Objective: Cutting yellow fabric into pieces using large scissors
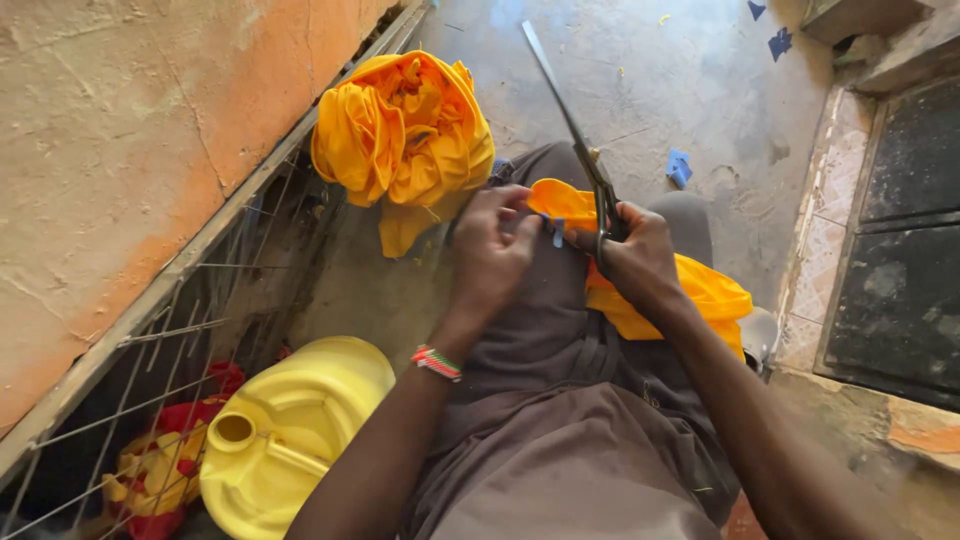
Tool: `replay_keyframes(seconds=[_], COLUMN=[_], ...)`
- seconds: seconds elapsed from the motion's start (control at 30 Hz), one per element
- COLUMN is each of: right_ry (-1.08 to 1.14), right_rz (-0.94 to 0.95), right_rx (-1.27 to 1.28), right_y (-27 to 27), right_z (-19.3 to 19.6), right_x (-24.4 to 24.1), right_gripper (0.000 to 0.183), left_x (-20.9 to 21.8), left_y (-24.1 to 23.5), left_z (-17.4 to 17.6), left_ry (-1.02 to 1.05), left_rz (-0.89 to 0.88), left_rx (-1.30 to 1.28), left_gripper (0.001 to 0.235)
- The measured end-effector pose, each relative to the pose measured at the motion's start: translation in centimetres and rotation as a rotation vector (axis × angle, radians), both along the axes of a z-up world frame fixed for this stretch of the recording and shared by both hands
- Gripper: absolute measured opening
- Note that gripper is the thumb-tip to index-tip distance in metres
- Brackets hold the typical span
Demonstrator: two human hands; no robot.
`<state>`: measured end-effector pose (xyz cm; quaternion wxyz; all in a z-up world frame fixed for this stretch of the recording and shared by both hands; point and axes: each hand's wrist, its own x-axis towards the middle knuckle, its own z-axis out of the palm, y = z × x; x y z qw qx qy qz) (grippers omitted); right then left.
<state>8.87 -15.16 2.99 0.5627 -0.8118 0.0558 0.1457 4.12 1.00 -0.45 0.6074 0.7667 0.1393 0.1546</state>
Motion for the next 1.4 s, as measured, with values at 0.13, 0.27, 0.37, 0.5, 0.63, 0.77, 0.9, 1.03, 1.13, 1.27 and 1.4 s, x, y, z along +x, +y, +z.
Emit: replay_keyframes(seconds=[0.13, 0.27, 0.37, 0.5, 0.63, 0.77, 0.9, 1.03, 1.13, 1.27, 1.4], right_ry=[-0.074, -0.118, -0.093, -0.080, -0.069, -0.094, -0.109, -0.147, -0.270, -0.143, -0.125], right_rz=[-0.056, -0.023, 0.010, 0.064, 0.054, 0.027, 0.029, 0.059, 0.196, 0.246, 0.286], right_rx=[-0.004, 0.036, 0.101, 0.156, 0.174, 0.250, 0.275, 0.175, -0.529, -0.780, -0.869], right_y=[-0.3, -1.0, -1.4, -3.4, -4.2, -4.5, -4.0, -5.9, -9.6, -9.7, -9.8], right_z=[-1.8, -1.6, -2.7, -5.6, -6.8, -8.0, -4.7, -0.6, -2.0, -1.1, -2.0], right_x=[-0.4, -1.3, -2.8, -3.7, -3.5, -3.4, -3.1, -2.6, -1.7, -3.0, -2.9], right_gripper=[0.043, 0.035, 0.029, 0.024, 0.021, 0.020, 0.022, 0.017, 0.032, 0.040, 0.036], left_x=[1.3, 2.1, 2.3, 1.4, 2.1, 2.7, 3.3, 1.6, -0.7, -1.8, -0.4], left_y=[-2.3, -3.1, -2.2, -0.9, -1.6, -1.5, -1.7, -1.3, -0.9, -0.5, -1.4], left_z=[0.0, 0.2, 0.3, 2.2, 1.0, 1.8, 0.5, 0.9, 2.1, 2.9, 0.0], left_ry=[-0.066, -0.011, 0.248, 0.536, 0.606, 0.624, 0.660, 0.550, 0.197, 0.393, 0.600], left_rz=[0.033, -0.112, -0.158, -0.153, -0.084, -0.154, -0.236, -0.308, -0.441, -0.263, -0.125], left_rx=[-0.028, -0.027, -0.001, 0.036, 0.066, 0.228, 0.292, 0.269, 0.286, 0.057, 0.034], left_gripper=[0.018, 0.013, 0.018, 0.037, 0.036, 0.028, 0.018, 0.015, 0.031, 0.049, 0.029])
